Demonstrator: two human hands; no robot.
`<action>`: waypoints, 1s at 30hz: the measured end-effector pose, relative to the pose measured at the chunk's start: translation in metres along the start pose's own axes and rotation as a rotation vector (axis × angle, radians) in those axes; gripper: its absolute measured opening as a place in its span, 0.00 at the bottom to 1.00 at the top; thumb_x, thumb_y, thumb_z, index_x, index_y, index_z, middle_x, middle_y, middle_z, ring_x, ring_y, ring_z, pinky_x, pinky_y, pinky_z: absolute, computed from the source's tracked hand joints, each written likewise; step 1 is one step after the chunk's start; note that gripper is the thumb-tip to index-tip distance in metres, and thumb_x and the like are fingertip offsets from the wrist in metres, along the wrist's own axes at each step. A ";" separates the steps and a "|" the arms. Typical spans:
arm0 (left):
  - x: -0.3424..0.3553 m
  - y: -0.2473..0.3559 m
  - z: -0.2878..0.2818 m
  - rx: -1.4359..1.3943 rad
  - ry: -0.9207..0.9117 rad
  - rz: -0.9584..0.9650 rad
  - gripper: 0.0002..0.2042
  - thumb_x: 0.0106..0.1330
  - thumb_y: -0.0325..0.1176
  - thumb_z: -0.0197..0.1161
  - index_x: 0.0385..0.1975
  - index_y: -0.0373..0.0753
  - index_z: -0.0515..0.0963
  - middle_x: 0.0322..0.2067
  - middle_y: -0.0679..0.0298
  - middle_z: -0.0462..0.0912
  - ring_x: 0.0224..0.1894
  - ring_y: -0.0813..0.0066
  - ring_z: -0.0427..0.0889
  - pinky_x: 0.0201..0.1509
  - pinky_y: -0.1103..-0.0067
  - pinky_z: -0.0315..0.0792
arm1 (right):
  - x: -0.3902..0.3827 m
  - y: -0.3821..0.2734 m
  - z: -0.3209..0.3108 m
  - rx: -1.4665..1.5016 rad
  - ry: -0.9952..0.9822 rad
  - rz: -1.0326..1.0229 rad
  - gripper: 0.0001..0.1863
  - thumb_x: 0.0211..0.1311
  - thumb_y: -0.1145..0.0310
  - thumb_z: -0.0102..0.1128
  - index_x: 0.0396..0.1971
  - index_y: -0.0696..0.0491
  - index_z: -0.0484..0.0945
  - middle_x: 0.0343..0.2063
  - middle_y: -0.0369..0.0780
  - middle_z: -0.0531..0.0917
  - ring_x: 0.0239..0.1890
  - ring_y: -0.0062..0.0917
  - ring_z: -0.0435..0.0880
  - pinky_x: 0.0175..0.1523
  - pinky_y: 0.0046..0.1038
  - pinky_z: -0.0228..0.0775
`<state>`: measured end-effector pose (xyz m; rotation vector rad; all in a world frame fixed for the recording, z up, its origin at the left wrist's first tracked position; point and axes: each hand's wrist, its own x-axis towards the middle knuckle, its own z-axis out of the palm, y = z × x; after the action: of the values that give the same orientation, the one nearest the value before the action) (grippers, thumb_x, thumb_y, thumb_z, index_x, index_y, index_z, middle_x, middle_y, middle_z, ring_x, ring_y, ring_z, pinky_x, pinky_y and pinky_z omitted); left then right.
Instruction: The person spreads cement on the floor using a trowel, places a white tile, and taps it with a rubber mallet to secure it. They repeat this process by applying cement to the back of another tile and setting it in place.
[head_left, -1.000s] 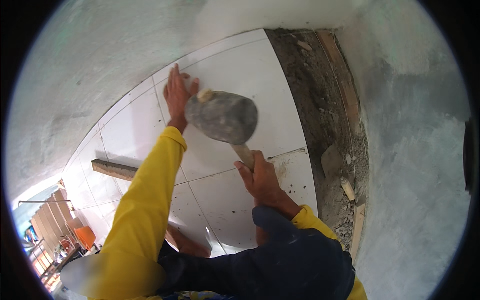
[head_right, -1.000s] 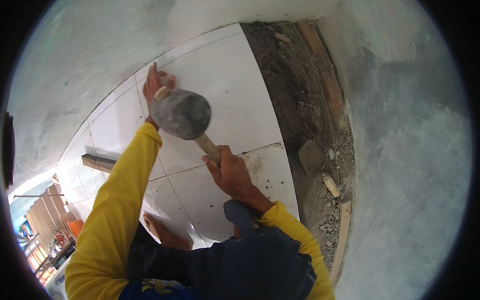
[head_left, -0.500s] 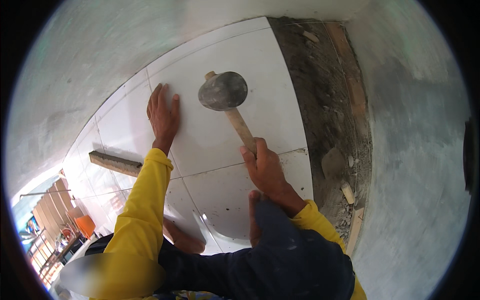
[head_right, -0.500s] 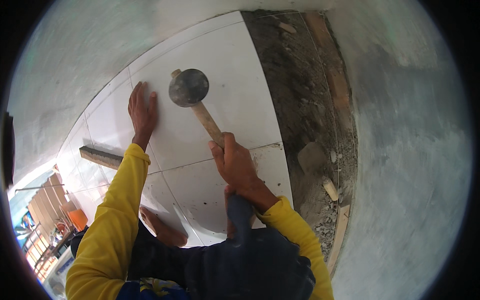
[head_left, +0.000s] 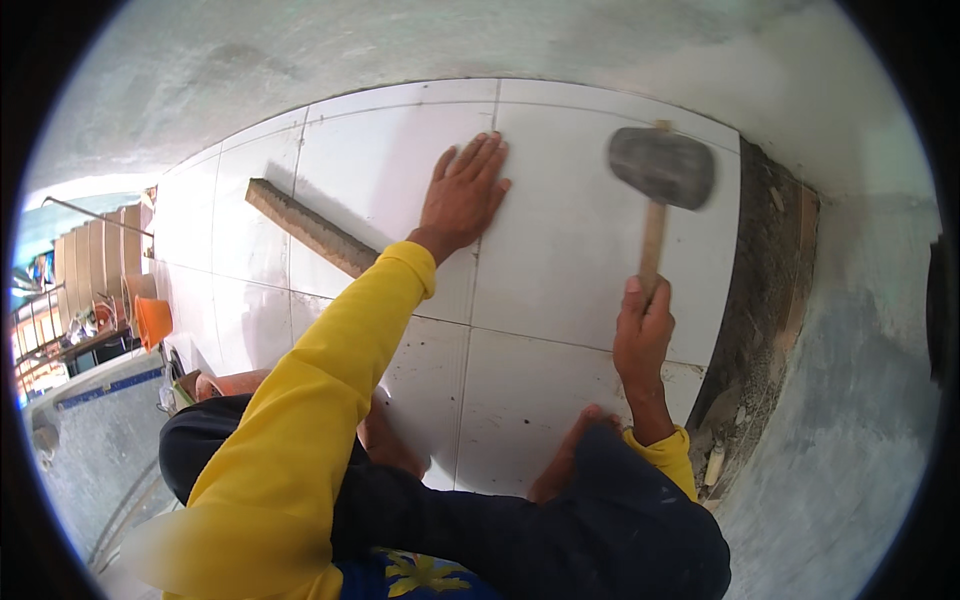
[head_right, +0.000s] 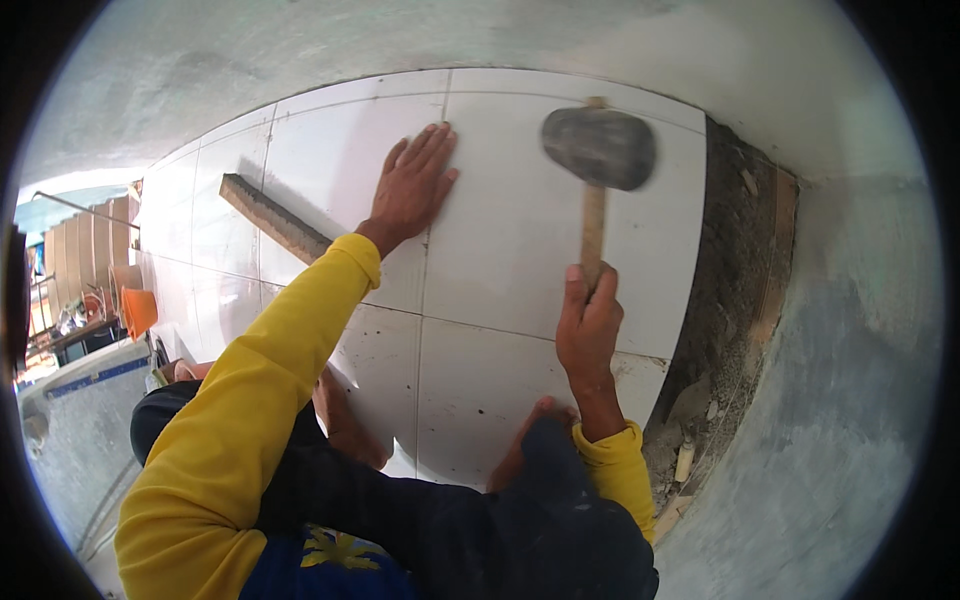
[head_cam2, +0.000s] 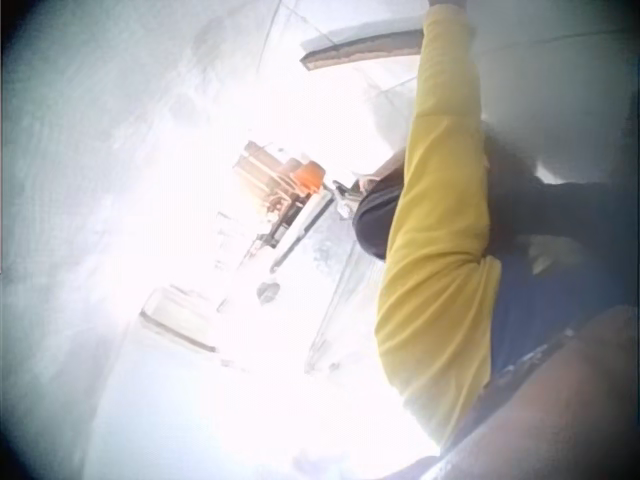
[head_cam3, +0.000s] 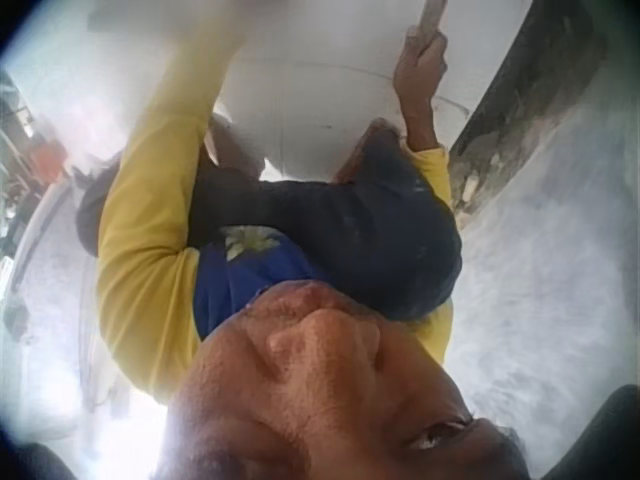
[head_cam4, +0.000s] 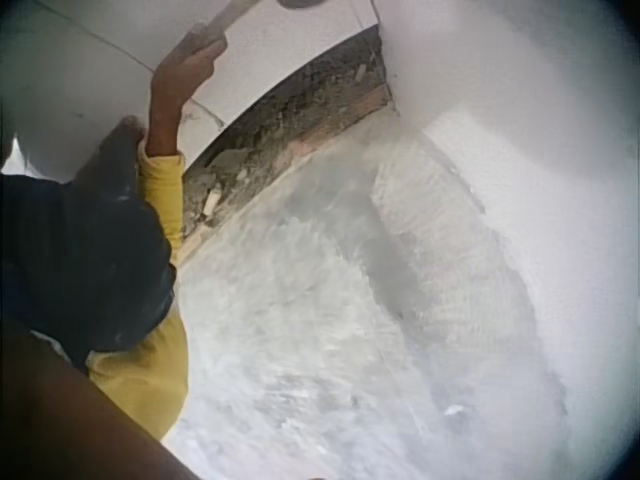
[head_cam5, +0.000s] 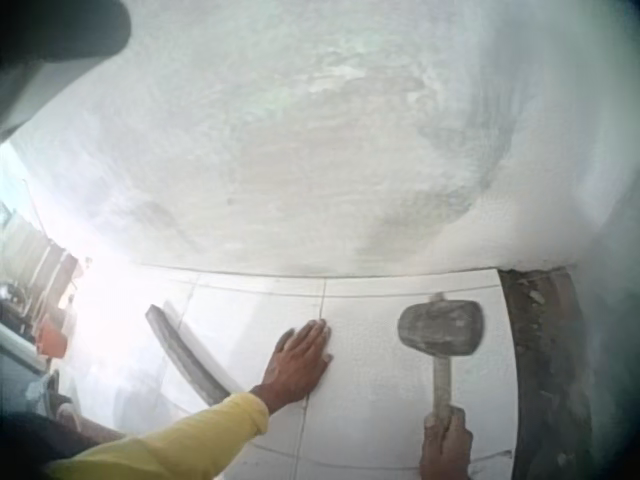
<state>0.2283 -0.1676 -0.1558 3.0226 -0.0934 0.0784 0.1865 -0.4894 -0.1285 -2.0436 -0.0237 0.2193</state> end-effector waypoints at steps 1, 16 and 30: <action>0.000 0.000 -0.002 -0.005 -0.001 0.003 0.27 0.82 0.44 0.52 0.77 0.43 0.64 0.79 0.62 0.61 0.82 0.64 0.56 0.84 0.59 0.50 | 0.001 -0.002 0.008 0.036 0.039 -0.006 0.19 0.84 0.57 0.51 0.49 0.61 0.71 0.20 0.42 0.77 0.20 0.27 0.78 0.27 0.34 0.69; -0.001 -0.012 0.007 0.022 0.014 0.036 0.27 0.81 0.46 0.53 0.76 0.43 0.65 0.80 0.66 0.60 0.82 0.68 0.55 0.84 0.58 0.51 | 0.007 0.004 0.016 -0.328 -0.071 -0.016 0.21 0.84 0.53 0.49 0.46 0.60 0.71 0.22 0.45 0.79 0.22 0.34 0.79 0.31 0.38 0.71; -0.081 -0.029 -0.029 -0.089 -0.271 0.318 0.60 0.56 0.69 0.73 0.83 0.44 0.49 0.84 0.57 0.46 0.86 0.62 0.39 0.87 0.53 0.34 | -0.113 -0.003 -0.029 -0.250 -0.176 0.202 0.21 0.81 0.54 0.53 0.47 0.62 0.74 0.26 0.52 0.83 0.27 0.48 0.83 0.35 0.43 0.72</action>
<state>0.1476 -0.1308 -0.1353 2.8823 -0.5837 -0.2999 0.0806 -0.5259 -0.0964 -2.2704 0.0482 0.5458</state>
